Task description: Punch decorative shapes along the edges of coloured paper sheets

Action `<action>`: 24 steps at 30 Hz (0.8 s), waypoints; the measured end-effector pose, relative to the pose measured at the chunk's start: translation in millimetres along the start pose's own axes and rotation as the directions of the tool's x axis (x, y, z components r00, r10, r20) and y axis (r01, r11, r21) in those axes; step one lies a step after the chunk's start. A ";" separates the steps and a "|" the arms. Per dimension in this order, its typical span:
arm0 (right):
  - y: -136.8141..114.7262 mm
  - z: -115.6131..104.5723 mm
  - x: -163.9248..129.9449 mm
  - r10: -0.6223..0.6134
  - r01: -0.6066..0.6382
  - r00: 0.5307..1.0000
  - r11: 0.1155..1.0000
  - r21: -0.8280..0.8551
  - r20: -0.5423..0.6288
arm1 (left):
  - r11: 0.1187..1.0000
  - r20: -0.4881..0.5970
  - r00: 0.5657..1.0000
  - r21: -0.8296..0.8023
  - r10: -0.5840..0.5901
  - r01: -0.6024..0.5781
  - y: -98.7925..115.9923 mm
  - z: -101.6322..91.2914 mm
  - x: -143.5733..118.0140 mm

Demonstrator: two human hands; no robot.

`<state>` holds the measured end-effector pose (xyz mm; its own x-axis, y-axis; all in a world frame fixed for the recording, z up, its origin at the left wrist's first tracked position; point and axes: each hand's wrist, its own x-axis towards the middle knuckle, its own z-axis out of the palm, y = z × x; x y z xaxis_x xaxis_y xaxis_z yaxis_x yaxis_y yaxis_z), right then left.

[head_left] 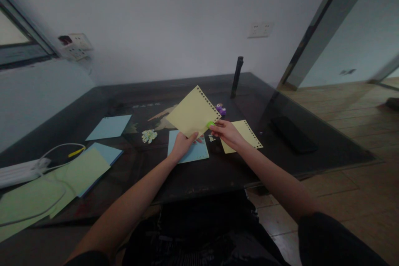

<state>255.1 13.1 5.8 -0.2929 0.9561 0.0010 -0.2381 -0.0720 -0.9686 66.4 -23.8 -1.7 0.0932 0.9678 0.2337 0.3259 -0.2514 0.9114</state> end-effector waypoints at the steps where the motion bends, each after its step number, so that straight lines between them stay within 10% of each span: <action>1: 0.1 -0.1 0.1 -0.004 0.004 1.000 1.000 -0.003 0.001 | 1.000 -0.001 1.000 0.000 -0.002 0.002 -0.6 -0.1 0.1; 24: -0.9 0.6 -1.3 -0.010 0.010 1.000 1.000 0.004 0.004 | 1.000 0.009 1.000 0.015 -0.009 0.009 -5.4 -0.3 1.2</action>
<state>255.2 11.7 6.8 -0.2937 0.9558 0.0118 -0.2445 -0.0631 -0.9676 64.4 -21.3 -6.2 0.0986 0.9700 0.2221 0.3409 -0.2426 0.9083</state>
